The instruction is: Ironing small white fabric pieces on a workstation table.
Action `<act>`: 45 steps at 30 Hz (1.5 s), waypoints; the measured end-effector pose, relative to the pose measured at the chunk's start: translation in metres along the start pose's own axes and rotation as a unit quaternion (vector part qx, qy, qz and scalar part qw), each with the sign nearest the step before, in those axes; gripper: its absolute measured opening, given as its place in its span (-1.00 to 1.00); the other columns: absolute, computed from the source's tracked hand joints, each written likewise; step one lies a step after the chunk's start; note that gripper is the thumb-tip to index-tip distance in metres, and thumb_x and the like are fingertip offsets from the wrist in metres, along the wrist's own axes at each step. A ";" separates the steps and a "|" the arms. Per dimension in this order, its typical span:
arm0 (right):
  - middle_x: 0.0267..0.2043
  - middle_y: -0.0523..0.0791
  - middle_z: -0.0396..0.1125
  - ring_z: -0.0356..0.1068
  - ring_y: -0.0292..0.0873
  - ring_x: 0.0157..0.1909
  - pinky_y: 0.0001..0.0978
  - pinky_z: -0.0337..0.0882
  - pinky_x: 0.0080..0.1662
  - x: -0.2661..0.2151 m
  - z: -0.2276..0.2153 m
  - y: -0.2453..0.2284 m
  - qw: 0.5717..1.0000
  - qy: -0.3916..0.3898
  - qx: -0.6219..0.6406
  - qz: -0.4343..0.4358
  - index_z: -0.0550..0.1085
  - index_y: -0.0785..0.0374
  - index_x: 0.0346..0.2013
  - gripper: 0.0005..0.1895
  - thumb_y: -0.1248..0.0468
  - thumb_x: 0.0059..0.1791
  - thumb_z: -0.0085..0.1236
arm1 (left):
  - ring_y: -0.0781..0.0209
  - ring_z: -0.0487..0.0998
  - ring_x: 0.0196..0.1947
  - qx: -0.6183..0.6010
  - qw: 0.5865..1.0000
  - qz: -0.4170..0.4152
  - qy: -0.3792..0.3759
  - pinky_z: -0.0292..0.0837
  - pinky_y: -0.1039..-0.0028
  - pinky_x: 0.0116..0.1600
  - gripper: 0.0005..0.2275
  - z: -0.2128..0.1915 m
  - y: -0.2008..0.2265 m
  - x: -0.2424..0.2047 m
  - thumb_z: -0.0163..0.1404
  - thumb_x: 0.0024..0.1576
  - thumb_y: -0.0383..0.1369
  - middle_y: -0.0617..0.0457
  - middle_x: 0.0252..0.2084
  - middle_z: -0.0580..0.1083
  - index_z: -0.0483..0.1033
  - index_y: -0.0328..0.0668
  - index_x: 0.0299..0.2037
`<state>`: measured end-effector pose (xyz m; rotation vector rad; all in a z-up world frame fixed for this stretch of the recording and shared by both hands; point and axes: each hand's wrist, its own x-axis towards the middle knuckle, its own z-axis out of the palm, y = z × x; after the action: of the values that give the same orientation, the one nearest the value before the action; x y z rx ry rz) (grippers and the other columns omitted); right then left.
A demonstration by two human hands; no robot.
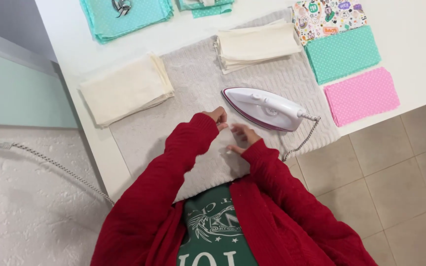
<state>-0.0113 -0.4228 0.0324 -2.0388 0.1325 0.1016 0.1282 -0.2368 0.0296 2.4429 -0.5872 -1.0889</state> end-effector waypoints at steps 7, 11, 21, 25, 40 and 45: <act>-0.13 0.04 0.48 0.47 0.15 -0.06 -0.07 0.46 -0.03 0.030 -0.053 -0.104 0.955 -0.074 -0.010 -0.286 0.53 0.25 -0.25 -0.78 0.16 -0.06 0.25 | 0.38 0.60 -0.51 -0.333 0.900 0.145 0.239 0.48 0.70 -0.38 -0.87 -0.093 0.056 -0.179 0.10 0.17 -0.25 0.23 -0.30 0.63 0.41 0.21 -0.16; -0.24 -0.28 0.53 0.52 -0.17 -0.13 -0.36 0.42 0.00 0.061 -0.081 -0.177 0.977 -0.062 -0.079 -0.190 0.60 -0.05 -0.22 -0.83 0.10 -0.08 0.36 | 0.46 0.42 -0.67 -0.477 0.801 0.095 0.349 0.28 0.74 -0.54 -0.83 -0.117 0.073 -0.257 0.07 0.19 -0.38 0.07 -0.18 0.66 0.43 0.02 -0.05; -0.14 -0.40 0.50 0.51 -0.26 -0.03 -0.34 0.50 0.05 0.146 0.141 -0.117 0.797 -0.470 -0.369 -0.086 0.46 -0.26 -0.10 -0.72 -0.08 -0.07 0.22 | 0.09 0.62 -0.15 -0.673 0.676 -0.072 0.291 0.57 0.25 0.06 -0.51 0.075 -0.090 -0.237 0.19 0.11 -0.47 -0.18 -0.10 0.59 0.31 -0.12 0.25; -0.08 -0.22 0.48 0.48 -0.12 0.03 -0.22 0.45 0.10 0.143 0.151 -0.098 0.788 -0.500 -0.357 -0.053 0.41 -0.08 0.03 -0.60 -0.04 -0.05 0.23 | 0.13 0.59 -0.06 -0.675 0.688 -0.147 0.223 0.55 0.32 0.08 -0.53 0.093 -0.124 -0.235 0.25 0.07 -0.43 -0.09 0.02 0.57 0.43 -0.06 0.20; -0.21 -0.28 0.50 0.52 -0.23 -0.09 -0.41 0.55 -0.05 0.111 0.048 -0.008 0.922 -0.137 -0.361 -0.042 0.52 -0.10 -0.24 -0.81 0.09 -0.09 0.34 | 0.19 0.61 -0.13 -0.444 0.837 -0.148 0.284 0.59 0.40 -0.08 -0.82 0.039 -0.163 -0.158 0.15 0.17 -0.24 0.07 -0.11 0.62 0.62 0.10 -0.05; -0.29 -0.17 0.49 0.53 -0.17 -0.22 -0.39 0.58 -0.18 0.103 0.049 0.001 0.939 -0.045 -0.319 -0.117 0.56 0.00 -0.29 -0.81 0.26 -0.15 0.40 | 0.33 0.61 -0.22 -0.367 0.857 -0.164 0.324 0.56 0.49 -0.16 -0.88 0.022 -0.150 -0.158 0.15 0.19 -0.21 0.22 -0.18 0.62 0.65 0.18 -0.11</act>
<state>0.0901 -0.3847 -0.0036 -2.6750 -0.2319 0.0955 0.0470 -0.0333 0.0338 2.0246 0.4135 -0.3894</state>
